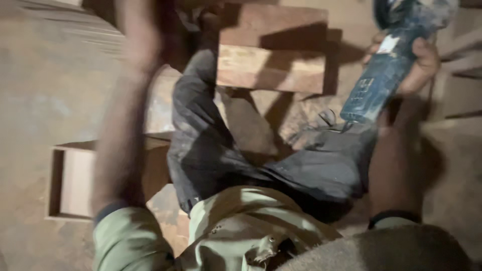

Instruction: The person sits on the workshop floor and sands wooden box frames with a power sander, holding each box steady with one hand while moving the sander over its surfaces, then sets finished boxes onto a stack and picks up the next one.

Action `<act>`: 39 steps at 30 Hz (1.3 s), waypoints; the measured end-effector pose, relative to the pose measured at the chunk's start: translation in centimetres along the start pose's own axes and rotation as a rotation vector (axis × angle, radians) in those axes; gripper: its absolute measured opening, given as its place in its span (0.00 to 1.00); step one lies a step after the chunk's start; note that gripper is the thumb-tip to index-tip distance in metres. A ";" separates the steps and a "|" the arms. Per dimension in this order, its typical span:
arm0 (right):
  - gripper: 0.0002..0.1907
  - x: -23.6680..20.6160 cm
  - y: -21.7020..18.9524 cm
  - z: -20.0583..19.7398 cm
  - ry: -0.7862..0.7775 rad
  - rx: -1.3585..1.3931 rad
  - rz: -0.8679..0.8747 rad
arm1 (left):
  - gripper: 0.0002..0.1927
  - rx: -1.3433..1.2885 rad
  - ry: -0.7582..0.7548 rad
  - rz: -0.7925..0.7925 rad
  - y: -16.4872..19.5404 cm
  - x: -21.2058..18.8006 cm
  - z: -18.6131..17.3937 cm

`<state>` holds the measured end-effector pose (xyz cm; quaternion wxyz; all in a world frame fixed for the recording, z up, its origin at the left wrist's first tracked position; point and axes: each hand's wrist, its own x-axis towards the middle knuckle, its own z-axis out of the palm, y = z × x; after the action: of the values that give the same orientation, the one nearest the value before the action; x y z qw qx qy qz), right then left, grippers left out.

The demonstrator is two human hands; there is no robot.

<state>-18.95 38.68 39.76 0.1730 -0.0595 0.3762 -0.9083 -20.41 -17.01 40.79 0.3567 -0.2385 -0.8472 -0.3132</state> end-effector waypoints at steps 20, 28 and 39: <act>0.20 -1.4 2.6 2.5 -0.004 -0.034 0.204 | 0.27 -0.202 -0.330 -0.496 2.8 -15.7 21.2; 0.22 0.1 3.0 1.5 -0.030 -0.033 0.321 | 0.27 -0.259 -0.385 -0.617 3.5 -15.2 21.1; 0.23 -0.9 2.2 2.6 0.070 -0.212 0.210 | 0.27 -0.371 -0.299 -0.539 3.1 -16.1 21.8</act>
<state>-16.88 35.83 40.13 0.2464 -0.0060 0.4799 -0.8420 -18.17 -2.49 17.83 0.0840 -0.1104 -0.8514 -0.5058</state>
